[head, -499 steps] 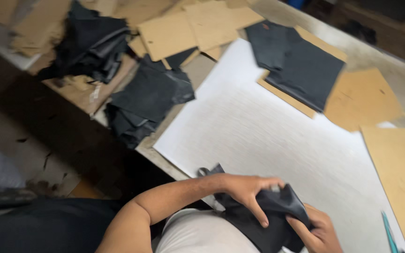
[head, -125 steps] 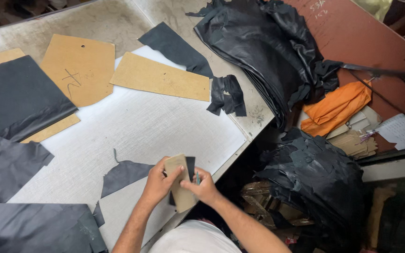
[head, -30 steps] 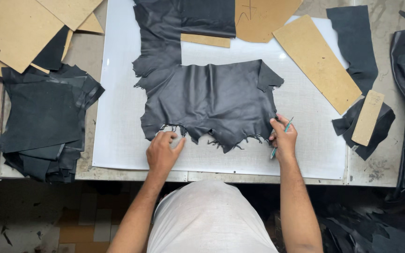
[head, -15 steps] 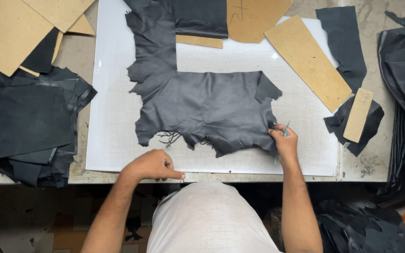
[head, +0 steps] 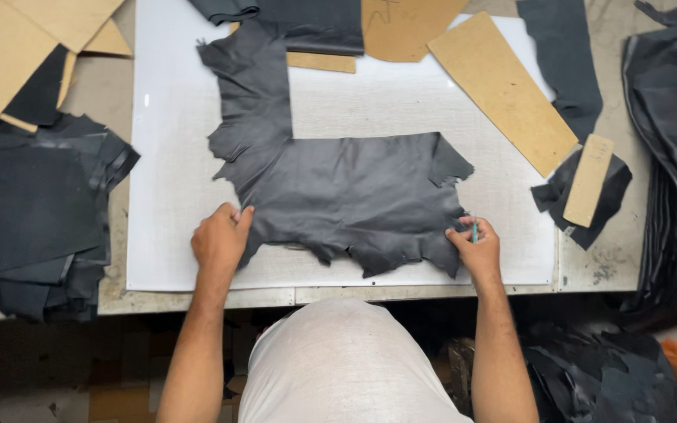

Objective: The person lays out black fabric pieces on a table, places cardboard templates on them, and uses a utility knife to cut the fabric along the template edges. Cut pieces are stacked on the table while offcuts are discarded under the table.

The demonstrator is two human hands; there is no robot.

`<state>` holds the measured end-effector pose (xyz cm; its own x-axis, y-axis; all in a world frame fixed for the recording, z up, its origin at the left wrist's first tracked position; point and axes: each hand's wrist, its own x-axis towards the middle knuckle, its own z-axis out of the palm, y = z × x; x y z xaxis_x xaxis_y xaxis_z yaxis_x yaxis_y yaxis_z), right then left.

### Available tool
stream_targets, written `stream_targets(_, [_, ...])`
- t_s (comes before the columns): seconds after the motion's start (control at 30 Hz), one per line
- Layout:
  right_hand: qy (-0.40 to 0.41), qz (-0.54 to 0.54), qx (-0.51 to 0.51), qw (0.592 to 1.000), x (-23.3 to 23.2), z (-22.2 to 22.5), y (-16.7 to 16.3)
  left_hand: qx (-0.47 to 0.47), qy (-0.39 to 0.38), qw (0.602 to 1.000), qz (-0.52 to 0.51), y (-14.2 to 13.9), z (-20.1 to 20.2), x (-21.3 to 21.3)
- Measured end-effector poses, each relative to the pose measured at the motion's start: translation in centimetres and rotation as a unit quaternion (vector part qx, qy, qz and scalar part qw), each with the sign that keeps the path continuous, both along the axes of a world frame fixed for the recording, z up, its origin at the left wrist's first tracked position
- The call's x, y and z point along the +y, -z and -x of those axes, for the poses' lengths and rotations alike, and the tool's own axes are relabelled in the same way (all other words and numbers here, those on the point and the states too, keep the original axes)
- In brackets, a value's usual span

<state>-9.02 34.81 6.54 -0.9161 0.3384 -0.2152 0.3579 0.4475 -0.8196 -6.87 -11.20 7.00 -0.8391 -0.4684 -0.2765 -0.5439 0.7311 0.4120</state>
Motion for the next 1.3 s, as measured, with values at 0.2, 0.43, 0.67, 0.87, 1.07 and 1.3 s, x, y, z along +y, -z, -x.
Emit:
stream_targets(0.2, [-0.05, 0.034, 0.097, 0.993, 0.7, 3.7, -0.6, 0.283, 0.196, 0.932, 0.111, -0.9, 0.4, 3.2])
stream_targets(0.43, [0.018, 0.057, 0.218, 0.974, 3.8, 13.5, -0.8, 0.182, 0.401, 0.889, 0.126, -0.9, 6.1, 14.2])
stream_targets(0.67, [-0.008, -0.447, 0.282, 0.849, 10.5, 13.1, -2.3, 0.074, 0.624, 0.776, -0.051, -3.2, 3.6, 16.0])
stream_targets(0.87, [-0.148, -0.117, 0.266, 0.945, -1.2, 8.1, -2.8, 0.247, 0.556, 0.79, -0.079, 0.0, 1.0, 10.0])
stream_targets(1.07, [-0.336, -0.112, 0.186, 0.917, -11.5, 3.8, -3.9, 0.364, 0.5, 0.786, -0.013, 1.5, 0.5, 9.4])
stream_targets(1.3, [-0.398, -0.215, 0.159, 0.877, -13.3, 2.0, -1.3, 0.41, 0.416, 0.811, -0.04, 1.3, 0.1, 9.3])
